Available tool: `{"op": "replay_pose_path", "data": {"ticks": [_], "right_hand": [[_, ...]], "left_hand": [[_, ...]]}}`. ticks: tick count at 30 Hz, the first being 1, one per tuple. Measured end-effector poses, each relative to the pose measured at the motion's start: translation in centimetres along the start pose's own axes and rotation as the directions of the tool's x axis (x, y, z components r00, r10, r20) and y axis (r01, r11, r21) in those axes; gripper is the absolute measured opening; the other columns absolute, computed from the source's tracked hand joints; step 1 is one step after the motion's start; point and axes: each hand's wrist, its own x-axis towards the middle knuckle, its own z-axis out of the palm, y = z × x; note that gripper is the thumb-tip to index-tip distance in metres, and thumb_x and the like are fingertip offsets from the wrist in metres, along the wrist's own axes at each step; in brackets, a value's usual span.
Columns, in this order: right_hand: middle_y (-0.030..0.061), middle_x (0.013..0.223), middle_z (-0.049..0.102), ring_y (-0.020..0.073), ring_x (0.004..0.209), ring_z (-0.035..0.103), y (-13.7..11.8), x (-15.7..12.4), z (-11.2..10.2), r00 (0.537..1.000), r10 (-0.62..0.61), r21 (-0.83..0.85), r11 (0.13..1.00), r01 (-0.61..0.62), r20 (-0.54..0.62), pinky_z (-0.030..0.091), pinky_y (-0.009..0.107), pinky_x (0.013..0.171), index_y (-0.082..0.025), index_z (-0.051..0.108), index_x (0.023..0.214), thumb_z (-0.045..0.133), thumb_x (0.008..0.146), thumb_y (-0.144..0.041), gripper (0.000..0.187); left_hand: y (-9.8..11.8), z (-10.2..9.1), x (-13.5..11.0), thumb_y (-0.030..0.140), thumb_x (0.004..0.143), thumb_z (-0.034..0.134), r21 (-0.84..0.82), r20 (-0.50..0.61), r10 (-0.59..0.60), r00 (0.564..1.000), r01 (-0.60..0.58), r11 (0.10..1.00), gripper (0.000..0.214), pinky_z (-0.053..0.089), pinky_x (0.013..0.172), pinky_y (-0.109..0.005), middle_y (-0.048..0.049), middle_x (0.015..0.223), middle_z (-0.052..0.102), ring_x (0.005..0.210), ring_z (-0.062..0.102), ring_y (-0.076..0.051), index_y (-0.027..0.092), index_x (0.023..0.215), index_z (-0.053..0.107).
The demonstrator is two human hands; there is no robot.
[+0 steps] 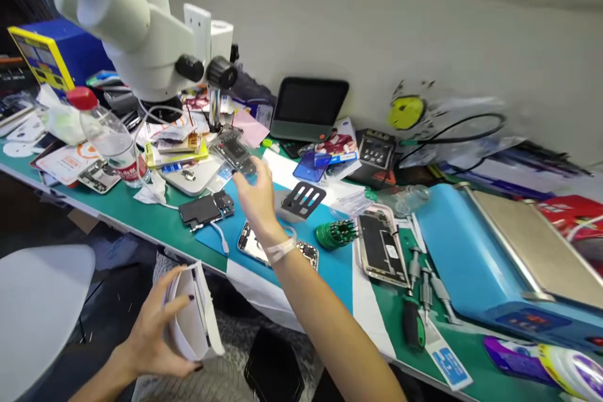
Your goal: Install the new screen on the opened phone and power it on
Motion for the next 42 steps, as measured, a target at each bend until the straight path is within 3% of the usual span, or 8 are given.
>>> {"op": "replay_pose_path", "data": {"ticks": [2,4,6,16,23,28,34,42], "right_hand": [[0.0059,0.131,0.060,0.0243,0.128,0.052,-1.4,-5.5,-1.4,0.946,-0.163,-0.173,0.961,0.216,0.280,0.037,0.044,0.114,-0.024,0.072,0.094,0.065,0.076,-0.015,0.021],[0.0088,0.137,0.055,0.0262,0.128,0.053,-2.2,-10.8,-2.9,0.767,-0.278,-0.275,0.819,0.504,0.578,0.044,0.046,0.108,-0.024,0.072,0.088,0.061,0.081,-0.012,0.018],[0.0125,0.134,0.057,0.0282,0.124,0.055,-1.9,-14.6,-4.2,0.699,-0.251,-0.360,0.714,0.601,0.669,0.052,0.046,0.099,-0.023,0.072,0.087,0.059,0.081,-0.009,0.020],[0.0062,0.097,0.070,0.0220,0.083,0.067,2.1,-16.4,-5.9,0.856,-0.080,-0.702,0.536,0.469,0.511,0.052,0.030,0.066,-0.023,0.070,0.083,0.069,0.084,-0.020,0.004],[0.0023,0.084,0.069,0.0171,0.075,0.066,4.0,-18.2,-6.2,0.846,0.128,-0.584,0.776,0.240,0.517,0.044,0.025,0.061,-0.024,0.074,0.083,0.071,0.083,-0.023,0.004],[0.0069,0.089,0.067,0.0171,0.081,0.065,4.7,-19.8,-5.2,0.939,0.052,-0.338,0.938,0.070,0.339,0.049,0.026,0.071,-0.017,0.071,0.076,0.056,0.082,-0.006,0.019],[0.0078,0.094,0.061,0.0140,0.085,0.063,1.8,-20.7,-6.9,0.978,-0.044,-0.200,0.976,0.086,0.205,0.050,0.021,0.074,-0.017,0.063,0.073,0.053,0.085,-0.011,0.017],[0.0094,0.103,0.065,0.0178,0.095,0.066,1.0,-21.4,-12.2,0.976,0.132,-0.139,0.984,-0.108,0.174,0.053,0.021,0.073,-0.019,0.068,0.074,0.059,0.088,-0.020,0.016]], "left_hand": [[0.2,-0.4,0.8,0.038,0.054,0.082,-0.004,-0.036,-0.019,0.999,0.019,1.000,0.096,0.049,0.097,-0.057,-0.0250,0.141,0.042,0.129,0.048,-0.039,0.018,0.135,0.034],[0.5,-0.3,1.4,0.039,0.060,0.081,0.014,-0.088,-0.012,0.996,0.013,1.000,0.096,0.048,0.099,-0.056,-0.0255,0.136,0.046,0.128,0.049,-0.037,0.014,0.138,0.030],[0.9,0.2,1.8,0.038,0.063,0.081,0.044,-0.140,0.022,0.990,-0.016,0.999,0.095,0.048,0.099,-0.056,-0.0244,0.134,0.047,0.127,0.049,-0.036,0.014,0.138,0.029],[1.5,1.0,3.3,0.030,0.062,0.088,0.198,-0.125,0.243,0.962,-0.216,0.956,0.081,0.049,0.095,-0.060,-0.0229,0.129,0.049,0.121,0.053,-0.039,0.016,0.124,0.038],[2.4,-0.5,3.5,0.031,0.076,0.077,0.244,0.029,0.344,0.938,-0.341,0.908,0.044,0.050,0.090,-0.059,-0.0191,0.126,0.055,0.119,0.055,-0.038,0.017,0.104,0.046],[3.2,-1.8,4.9,0.020,0.074,0.073,0.236,0.221,0.333,0.917,-0.382,0.894,0.050,0.047,0.094,-0.059,-0.0241,0.128,0.055,0.123,0.051,-0.040,0.013,0.115,0.046],[5.5,-3.2,6.5,0.017,0.066,0.069,0.165,0.323,0.265,0.909,-0.329,0.930,0.072,0.041,0.103,-0.058,-0.0275,0.133,0.050,0.129,0.045,-0.039,0.006,0.130,0.038],[5.0,-4.4,5.8,0.023,0.062,0.073,0.161,0.452,0.200,0.869,-0.301,0.940,0.073,0.042,0.097,-0.061,-0.0240,0.141,0.042,0.127,0.044,-0.042,0.018,0.129,0.042]]}}
